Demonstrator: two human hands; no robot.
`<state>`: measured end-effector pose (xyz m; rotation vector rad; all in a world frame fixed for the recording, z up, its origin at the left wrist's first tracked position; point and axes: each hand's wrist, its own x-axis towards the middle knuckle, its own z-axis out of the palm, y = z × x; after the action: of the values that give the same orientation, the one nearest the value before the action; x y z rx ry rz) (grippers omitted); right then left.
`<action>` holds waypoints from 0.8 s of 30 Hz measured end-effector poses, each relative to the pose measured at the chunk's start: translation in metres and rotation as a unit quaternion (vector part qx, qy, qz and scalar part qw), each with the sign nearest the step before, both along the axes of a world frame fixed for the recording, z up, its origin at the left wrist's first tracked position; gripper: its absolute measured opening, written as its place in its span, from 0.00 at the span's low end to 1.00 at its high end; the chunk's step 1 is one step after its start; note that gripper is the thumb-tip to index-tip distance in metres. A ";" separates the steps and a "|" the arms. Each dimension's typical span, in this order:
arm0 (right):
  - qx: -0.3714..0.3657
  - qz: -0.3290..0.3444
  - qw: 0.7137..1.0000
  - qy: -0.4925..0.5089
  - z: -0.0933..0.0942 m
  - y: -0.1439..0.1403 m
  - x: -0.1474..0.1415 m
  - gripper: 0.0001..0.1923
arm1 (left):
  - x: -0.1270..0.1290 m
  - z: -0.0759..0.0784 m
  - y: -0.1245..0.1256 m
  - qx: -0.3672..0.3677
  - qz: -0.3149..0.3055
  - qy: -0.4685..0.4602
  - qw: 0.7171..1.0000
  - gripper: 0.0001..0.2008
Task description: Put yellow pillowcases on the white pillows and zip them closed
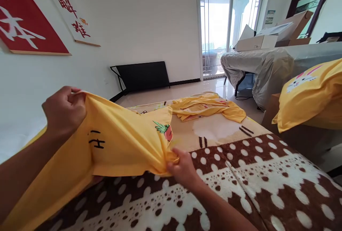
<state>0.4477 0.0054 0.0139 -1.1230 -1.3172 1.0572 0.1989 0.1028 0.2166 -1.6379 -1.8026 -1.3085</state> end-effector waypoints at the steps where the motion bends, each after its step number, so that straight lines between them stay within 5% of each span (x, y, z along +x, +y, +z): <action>1: 0.077 0.008 0.995 -0.070 0.006 -0.013 -0.014 0.04 | 0.013 0.013 0.005 0.048 -0.008 -0.009 0.999 0.12; 5: 0.292 0.056 0.934 -0.197 0.021 -0.049 -0.063 0.05 | 0.066 0.057 0.010 0.125 -0.083 -0.005 0.989 0.14; 8: 0.295 0.077 0.936 -0.179 0.024 -0.055 -0.085 0.04 | 0.084 0.074 0.009 0.124 -0.117 0.029 0.985 0.17; 11: 0.244 0.074 0.957 -0.136 0.019 -0.055 -0.100 0.06 | 0.074 0.065 0.008 0.045 -0.146 0.073 0.986 0.19; 14: 0.221 0.023 0.971 -0.090 0.007 -0.058 -0.108 0.13 | 0.039 0.016 -0.011 -0.069 -0.155 0.100 0.981 0.19; 17: 0.176 -0.040 0.981 -0.065 -0.009 -0.062 -0.114 0.17 | -0.011 -0.067 -0.058 -0.198 -0.152 0.016 0.968 0.18; 18: 0.154 -0.039 0.985 -0.064 -0.014 -0.065 -0.116 0.17 | -0.026 -0.099 -0.077 -0.302 -0.156 -0.056 0.939 0.16; 19: 0.131 -0.022 0.989 -0.072 -0.018 -0.068 -0.119 0.17 | -0.039 -0.131 -0.096 -0.421 -0.174 -0.147 0.878 0.22; 21: 0.082 0.041 0.990 -0.107 -0.023 -0.075 -0.122 0.18 | -0.053 -0.186 -0.130 -0.573 -0.220 -0.384 0.689 0.30; 24: 0.043 0.210 0.966 -0.146 -0.014 -0.078 -0.105 0.12 | -0.045 -0.230 -0.160 -0.475 -0.227 -0.576 0.625 0.31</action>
<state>0.3423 -0.0721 -0.0002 -0.9815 -1.8789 1.1521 0.1534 -0.0571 -0.0130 -1.9259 -3.4867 -2.1251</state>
